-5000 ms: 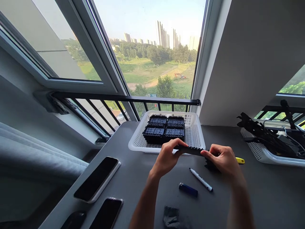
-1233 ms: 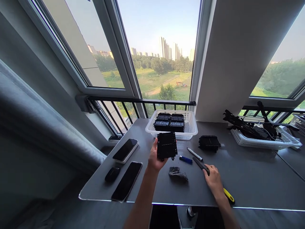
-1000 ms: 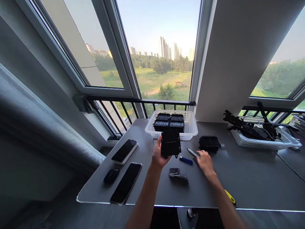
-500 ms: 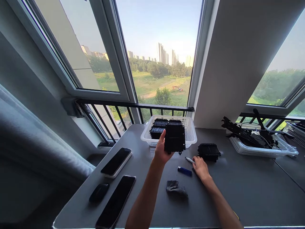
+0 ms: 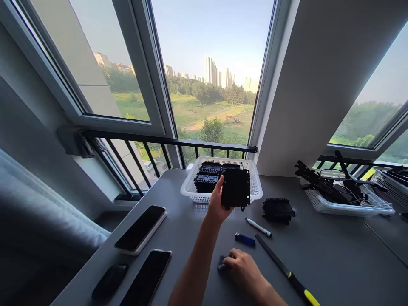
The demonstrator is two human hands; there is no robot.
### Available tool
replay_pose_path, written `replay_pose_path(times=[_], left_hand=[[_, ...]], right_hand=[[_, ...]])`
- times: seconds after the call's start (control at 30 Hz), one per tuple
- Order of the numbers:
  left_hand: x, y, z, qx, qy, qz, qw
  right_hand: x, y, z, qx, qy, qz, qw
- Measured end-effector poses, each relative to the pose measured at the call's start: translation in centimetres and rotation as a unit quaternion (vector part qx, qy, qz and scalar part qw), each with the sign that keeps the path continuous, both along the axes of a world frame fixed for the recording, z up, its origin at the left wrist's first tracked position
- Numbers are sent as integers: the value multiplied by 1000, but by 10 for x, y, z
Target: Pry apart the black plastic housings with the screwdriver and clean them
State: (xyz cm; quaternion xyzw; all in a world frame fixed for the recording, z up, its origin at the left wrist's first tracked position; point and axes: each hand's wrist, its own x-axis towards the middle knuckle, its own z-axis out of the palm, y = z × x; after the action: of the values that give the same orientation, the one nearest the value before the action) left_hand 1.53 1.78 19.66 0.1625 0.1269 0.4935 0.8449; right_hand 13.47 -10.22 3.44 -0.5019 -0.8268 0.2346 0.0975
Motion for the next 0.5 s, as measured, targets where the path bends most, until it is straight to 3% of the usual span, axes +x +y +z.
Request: replay_pose_path(times=[0.1, 0.2, 0.33, 0.5], left_hand=[[-3, 5, -3, 0, 4, 10, 1000], [-4, 9, -7, 0, 13, 11, 1000], [1, 9, -8, -1, 39, 16, 999], [6, 7, -7, 7, 85, 25, 996]], right_hand=[[15, 3, 23, -45, 158, -12, 986], [42, 20, 66, -44, 314, -99, 943], [72, 60, 112, 67, 434, -207, 874], [70, 96, 135, 221, 430, -232, 844]])
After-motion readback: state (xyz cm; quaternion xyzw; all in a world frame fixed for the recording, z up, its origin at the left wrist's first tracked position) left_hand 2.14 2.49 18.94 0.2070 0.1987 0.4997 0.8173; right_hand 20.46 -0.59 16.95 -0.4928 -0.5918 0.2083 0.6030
